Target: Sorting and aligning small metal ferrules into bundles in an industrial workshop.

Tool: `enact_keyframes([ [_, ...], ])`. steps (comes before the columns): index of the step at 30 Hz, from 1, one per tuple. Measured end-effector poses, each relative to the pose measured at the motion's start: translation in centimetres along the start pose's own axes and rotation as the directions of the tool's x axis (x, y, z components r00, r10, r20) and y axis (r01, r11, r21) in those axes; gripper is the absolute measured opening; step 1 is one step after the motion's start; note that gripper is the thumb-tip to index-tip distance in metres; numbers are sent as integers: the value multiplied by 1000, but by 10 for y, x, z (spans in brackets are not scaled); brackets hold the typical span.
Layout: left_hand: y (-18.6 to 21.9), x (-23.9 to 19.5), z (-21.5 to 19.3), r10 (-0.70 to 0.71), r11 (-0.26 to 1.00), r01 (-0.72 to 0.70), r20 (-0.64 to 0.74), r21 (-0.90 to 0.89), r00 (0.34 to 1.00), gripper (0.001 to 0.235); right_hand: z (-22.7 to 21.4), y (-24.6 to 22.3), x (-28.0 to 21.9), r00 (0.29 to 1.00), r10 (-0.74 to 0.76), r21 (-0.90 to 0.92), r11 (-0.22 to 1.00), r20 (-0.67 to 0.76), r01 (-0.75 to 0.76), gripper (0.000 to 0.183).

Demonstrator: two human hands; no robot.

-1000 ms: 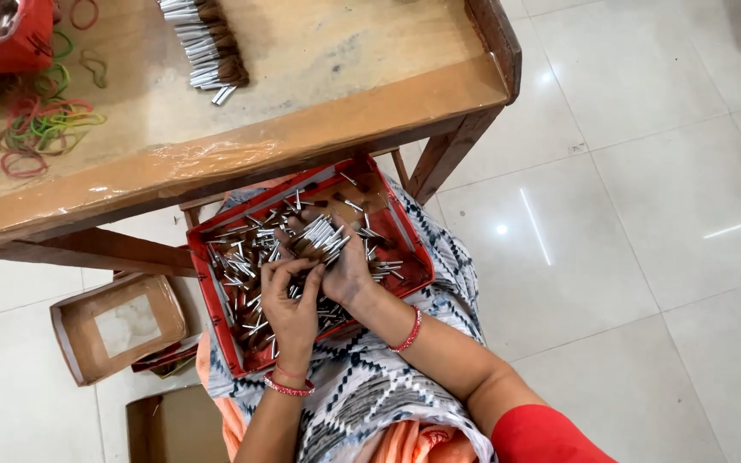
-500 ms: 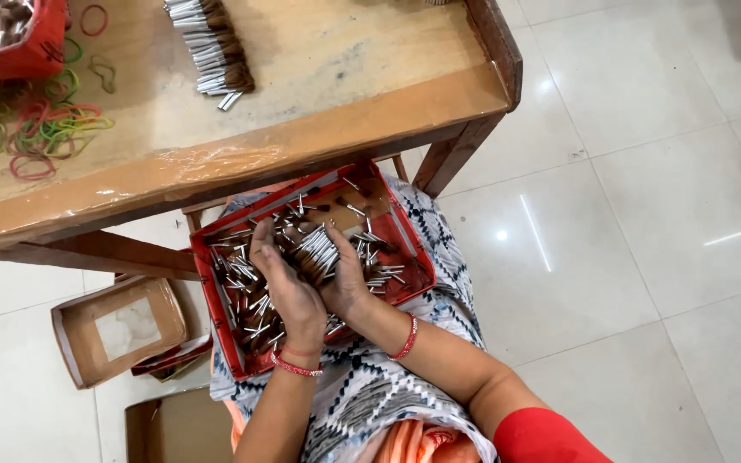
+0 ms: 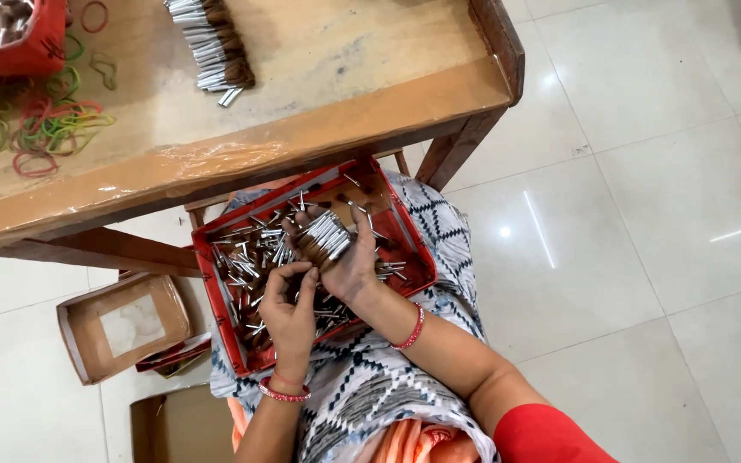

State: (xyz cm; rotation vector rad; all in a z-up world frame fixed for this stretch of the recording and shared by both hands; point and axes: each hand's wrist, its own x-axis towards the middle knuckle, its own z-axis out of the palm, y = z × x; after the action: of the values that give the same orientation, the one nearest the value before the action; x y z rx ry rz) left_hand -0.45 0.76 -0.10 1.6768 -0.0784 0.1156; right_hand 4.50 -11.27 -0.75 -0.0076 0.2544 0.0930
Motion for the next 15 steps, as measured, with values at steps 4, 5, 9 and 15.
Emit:
enact_keyframes([
  [4, -7, 2, 5, -93, 979, 88, -18, -181, 996, 11, -6, 4, 2, 997, -40, -40, 998, 64, 43, 62],
  [5, -6, 2, 7, -106, 980, 101, -21, -172, 994, 11, -13, 5, 4, 997, -48, -66, 996, 67, 52, 59],
  [9, -14, 2, 6, -28, 997, 25, -38, -75, 999, 15, -31, 8, 8, 1000, -8, -109, 994, -27, 5, 41],
  [15, -3, 22, 22, -77, 911, 6, -156, -412, 985, 36, -7, 23, -5, 998, 51, 2, 999, -36, -51, 49],
])
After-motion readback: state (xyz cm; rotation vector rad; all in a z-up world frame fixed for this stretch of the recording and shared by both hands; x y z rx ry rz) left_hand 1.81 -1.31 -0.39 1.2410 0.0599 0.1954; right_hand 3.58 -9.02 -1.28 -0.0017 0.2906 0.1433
